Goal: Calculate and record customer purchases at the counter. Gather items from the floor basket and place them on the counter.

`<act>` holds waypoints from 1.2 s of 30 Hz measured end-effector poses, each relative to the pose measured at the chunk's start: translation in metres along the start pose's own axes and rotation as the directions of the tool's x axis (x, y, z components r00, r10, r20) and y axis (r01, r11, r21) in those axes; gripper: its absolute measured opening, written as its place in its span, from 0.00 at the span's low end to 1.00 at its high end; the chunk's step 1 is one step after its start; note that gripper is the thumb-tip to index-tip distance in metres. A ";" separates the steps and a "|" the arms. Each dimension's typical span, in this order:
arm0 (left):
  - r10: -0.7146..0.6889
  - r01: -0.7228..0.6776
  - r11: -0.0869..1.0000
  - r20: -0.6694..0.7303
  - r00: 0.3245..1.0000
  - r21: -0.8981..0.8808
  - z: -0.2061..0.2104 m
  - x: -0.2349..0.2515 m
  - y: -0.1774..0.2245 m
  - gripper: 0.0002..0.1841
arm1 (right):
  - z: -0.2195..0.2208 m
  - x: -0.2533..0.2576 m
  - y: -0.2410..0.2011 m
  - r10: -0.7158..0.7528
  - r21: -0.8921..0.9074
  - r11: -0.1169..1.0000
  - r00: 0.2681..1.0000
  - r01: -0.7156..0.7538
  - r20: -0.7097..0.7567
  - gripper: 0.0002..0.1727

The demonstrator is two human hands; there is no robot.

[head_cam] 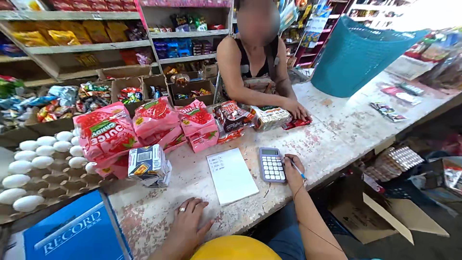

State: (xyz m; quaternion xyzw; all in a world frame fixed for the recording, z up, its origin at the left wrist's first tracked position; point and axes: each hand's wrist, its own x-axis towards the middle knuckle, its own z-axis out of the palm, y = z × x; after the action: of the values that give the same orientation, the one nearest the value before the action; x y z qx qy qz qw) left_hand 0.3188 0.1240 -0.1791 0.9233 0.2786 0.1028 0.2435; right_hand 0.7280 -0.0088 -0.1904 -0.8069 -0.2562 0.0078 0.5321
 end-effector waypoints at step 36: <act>0.386 -0.419 0.894 0.199 0.901 0.158 0.036 0.111 -0.005 0.52 | 0.147 -0.038 -0.087 -0.047 0.042 0.999 0.872 0.031 0.488 0.19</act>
State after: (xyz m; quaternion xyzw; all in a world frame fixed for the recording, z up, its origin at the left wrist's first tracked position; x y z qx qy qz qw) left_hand 0.4193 0.1760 -0.2068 0.9857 0.0688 0.0475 0.1462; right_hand 0.6181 0.1268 -0.1892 -0.7646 -0.3984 0.2048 0.4633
